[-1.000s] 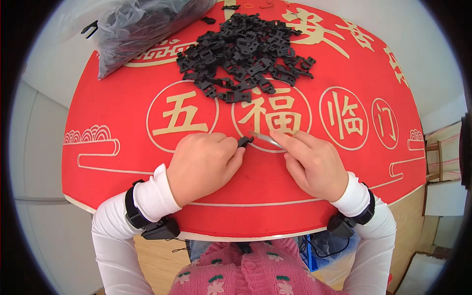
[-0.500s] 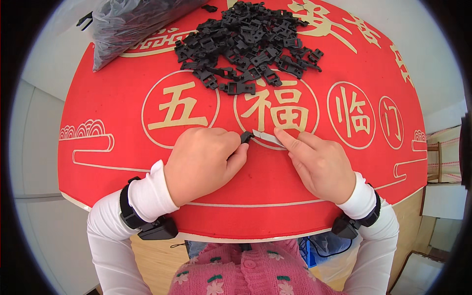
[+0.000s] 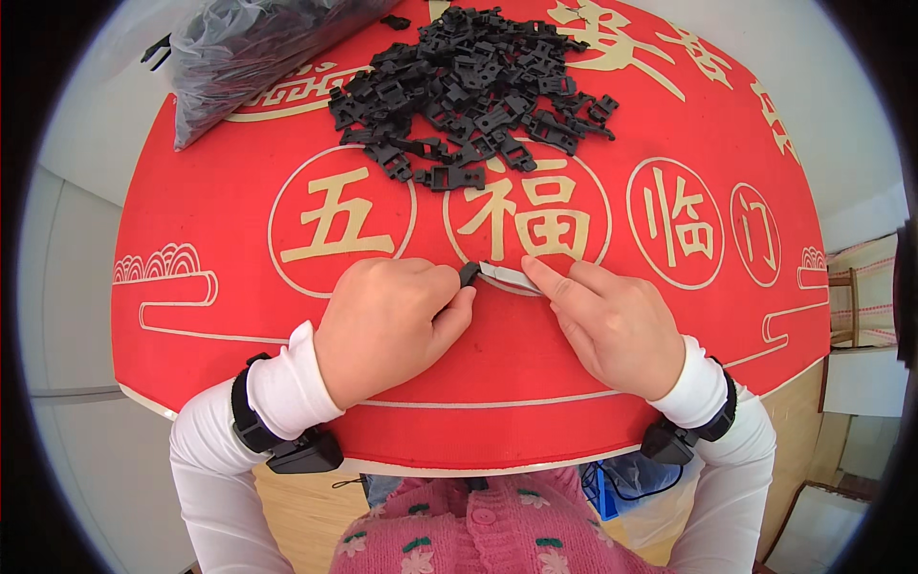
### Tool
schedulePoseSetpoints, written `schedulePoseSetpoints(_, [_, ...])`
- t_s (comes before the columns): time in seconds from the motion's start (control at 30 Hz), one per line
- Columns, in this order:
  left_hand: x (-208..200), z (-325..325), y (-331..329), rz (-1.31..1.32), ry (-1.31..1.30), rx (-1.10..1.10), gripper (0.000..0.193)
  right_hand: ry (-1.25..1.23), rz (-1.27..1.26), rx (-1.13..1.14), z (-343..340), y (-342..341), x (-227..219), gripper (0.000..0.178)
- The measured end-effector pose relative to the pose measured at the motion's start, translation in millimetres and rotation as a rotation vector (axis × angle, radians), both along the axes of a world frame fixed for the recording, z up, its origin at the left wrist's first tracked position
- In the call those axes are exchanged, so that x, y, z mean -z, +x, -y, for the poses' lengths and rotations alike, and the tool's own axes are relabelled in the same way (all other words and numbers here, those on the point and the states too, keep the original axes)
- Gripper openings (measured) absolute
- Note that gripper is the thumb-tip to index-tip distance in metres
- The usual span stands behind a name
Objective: Assembling small black plastic components using a thin metal tool on a table.
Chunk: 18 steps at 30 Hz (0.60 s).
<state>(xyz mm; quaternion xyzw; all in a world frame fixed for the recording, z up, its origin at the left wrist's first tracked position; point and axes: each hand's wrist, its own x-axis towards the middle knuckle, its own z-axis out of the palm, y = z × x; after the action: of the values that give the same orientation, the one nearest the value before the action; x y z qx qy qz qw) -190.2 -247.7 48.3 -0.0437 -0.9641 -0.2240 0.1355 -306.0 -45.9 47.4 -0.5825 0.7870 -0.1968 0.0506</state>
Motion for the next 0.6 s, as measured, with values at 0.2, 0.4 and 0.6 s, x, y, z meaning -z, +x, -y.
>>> schedulePoseSetpoints(0.2, [-0.9,-0.8,1.0,-0.019,-0.023,0.006,0.023,-0.018,-0.015,0.001,1.3,1.4,0.2,0.044])
schedulePoseSetpoints(0.4, [-0.2,-0.8,0.7,-0.035,-0.004,0.027,0.024,-0.005,-0.031,0.016,1.5,2.4,-0.1,0.044])
schedulePoseSetpoints(0.6, [1.9,-2.2,-0.6,-0.031,-0.001,0.034,0.023,-0.014,-0.025,0.04,0.2,1.3,0.7,0.041])
